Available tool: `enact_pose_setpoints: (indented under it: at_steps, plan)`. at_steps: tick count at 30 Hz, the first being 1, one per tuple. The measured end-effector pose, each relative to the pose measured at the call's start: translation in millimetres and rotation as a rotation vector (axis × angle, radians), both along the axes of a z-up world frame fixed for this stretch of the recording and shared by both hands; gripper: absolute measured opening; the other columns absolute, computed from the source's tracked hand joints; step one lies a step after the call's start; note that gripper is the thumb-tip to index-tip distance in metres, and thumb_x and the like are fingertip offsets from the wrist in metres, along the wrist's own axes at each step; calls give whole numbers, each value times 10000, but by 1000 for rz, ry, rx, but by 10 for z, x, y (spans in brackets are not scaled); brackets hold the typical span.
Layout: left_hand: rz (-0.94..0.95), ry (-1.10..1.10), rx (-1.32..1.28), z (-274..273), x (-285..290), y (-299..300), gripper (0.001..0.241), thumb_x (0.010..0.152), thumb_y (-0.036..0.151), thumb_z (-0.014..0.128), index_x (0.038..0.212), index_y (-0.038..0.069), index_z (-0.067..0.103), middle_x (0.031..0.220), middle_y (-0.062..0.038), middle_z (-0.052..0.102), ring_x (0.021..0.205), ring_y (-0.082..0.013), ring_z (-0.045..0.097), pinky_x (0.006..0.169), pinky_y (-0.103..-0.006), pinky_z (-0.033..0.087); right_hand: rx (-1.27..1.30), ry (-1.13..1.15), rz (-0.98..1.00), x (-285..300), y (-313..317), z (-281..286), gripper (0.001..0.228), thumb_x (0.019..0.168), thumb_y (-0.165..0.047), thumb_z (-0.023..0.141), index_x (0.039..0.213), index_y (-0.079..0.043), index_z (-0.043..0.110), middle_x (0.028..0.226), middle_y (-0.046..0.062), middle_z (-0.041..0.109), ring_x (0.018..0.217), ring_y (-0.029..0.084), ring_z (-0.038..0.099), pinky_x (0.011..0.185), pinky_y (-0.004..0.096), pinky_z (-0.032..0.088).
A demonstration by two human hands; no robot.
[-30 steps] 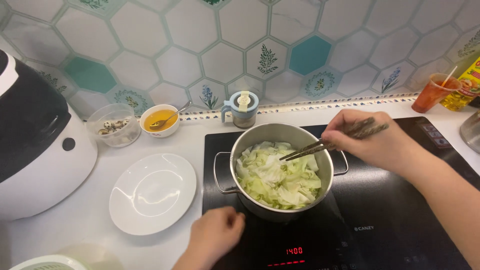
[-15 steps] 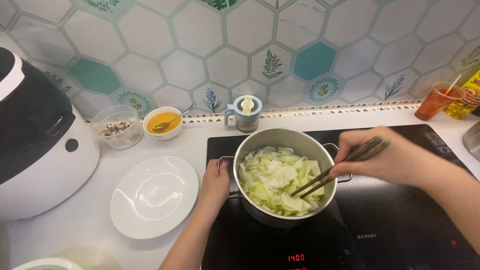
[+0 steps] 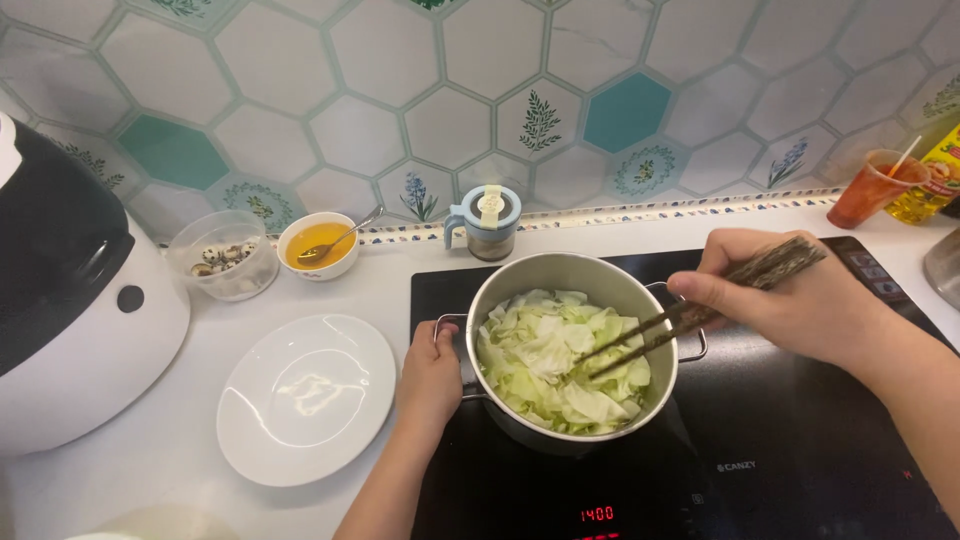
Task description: Stirring and seasoning chopped cabbage in a pot on an induction stove.
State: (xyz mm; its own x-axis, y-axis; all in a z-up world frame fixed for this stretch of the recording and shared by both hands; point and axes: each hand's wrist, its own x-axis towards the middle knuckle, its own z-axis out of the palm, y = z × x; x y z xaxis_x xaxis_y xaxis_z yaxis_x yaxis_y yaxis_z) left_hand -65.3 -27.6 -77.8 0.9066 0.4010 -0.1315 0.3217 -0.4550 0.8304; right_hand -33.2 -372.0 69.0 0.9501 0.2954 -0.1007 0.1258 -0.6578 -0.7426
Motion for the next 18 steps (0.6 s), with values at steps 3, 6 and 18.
enact_pose_setpoints:
  at_steps: [3,6,18]
  plan:
    - [25,-16,6,29,21,1,310,1011,359,437,1141,175,652,1021,-103,747,993,-329,694,833,-456,504,53,-230,-87,-178,440,166,166,854,-204,741,827,-41,735,752,51,809,719,126,738,644,299,573]
    - [28,-25,11,-7,18,10,309,1011,362,442,1142,176,651,1017,-100,745,997,-326,691,831,-454,504,109,-107,97,-316,647,-34,159,812,-215,769,823,-57,755,741,22,823,729,86,745,668,261,592]
    - [134,-4,-10,53,1,-86,308,987,379,504,1149,223,715,1006,-68,758,970,-274,706,830,-409,517,124,98,75,121,138,164,203,854,-191,782,788,-8,722,710,117,814,665,169,770,598,331,622]
